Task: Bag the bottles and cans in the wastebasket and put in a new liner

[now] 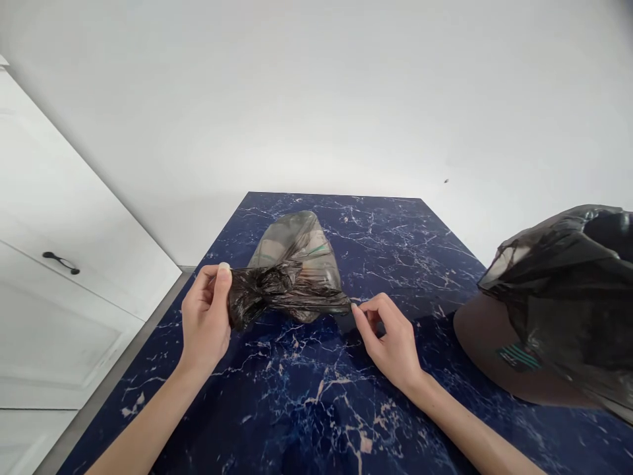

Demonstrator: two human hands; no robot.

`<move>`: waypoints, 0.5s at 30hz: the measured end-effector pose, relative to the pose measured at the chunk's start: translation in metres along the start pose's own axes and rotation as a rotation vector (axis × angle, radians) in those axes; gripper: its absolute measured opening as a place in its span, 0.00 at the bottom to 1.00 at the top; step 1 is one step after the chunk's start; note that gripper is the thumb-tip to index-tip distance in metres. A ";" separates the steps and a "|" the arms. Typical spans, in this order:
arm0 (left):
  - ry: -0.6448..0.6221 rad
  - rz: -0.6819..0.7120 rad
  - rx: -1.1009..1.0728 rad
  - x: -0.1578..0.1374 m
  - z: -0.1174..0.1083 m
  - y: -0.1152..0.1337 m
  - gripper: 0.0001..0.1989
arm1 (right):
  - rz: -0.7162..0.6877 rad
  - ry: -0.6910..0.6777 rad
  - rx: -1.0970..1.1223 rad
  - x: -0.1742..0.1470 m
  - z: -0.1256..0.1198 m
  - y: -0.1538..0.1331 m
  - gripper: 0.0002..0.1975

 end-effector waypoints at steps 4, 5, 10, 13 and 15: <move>-0.061 -0.048 -0.069 -0.005 0.008 -0.008 0.23 | -0.126 -0.050 0.094 -0.004 0.004 -0.027 0.18; -0.093 -0.039 -0.054 -0.010 0.013 -0.007 0.23 | -0.167 -0.114 0.137 -0.006 0.010 -0.036 0.23; -0.368 -0.091 -0.006 -0.038 0.050 -0.010 0.21 | -0.127 -0.536 0.316 -0.026 0.050 -0.051 0.36; -0.362 -0.135 -0.030 -0.040 0.054 -0.012 0.22 | -0.045 -0.572 0.440 -0.029 0.056 -0.046 0.36; -0.272 -0.165 -0.059 -0.033 0.046 -0.014 0.23 | -0.058 -0.535 0.466 -0.026 0.054 -0.046 0.28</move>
Point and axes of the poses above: each hand's wrist, its own x-axis towards the middle knuckle, its own z-axis out of the palm, y = z × x, the point moved 10 cm from there along x, towards the middle knuckle, and after that the axes turned 6 degrees about -z, right-handed, at the moved point
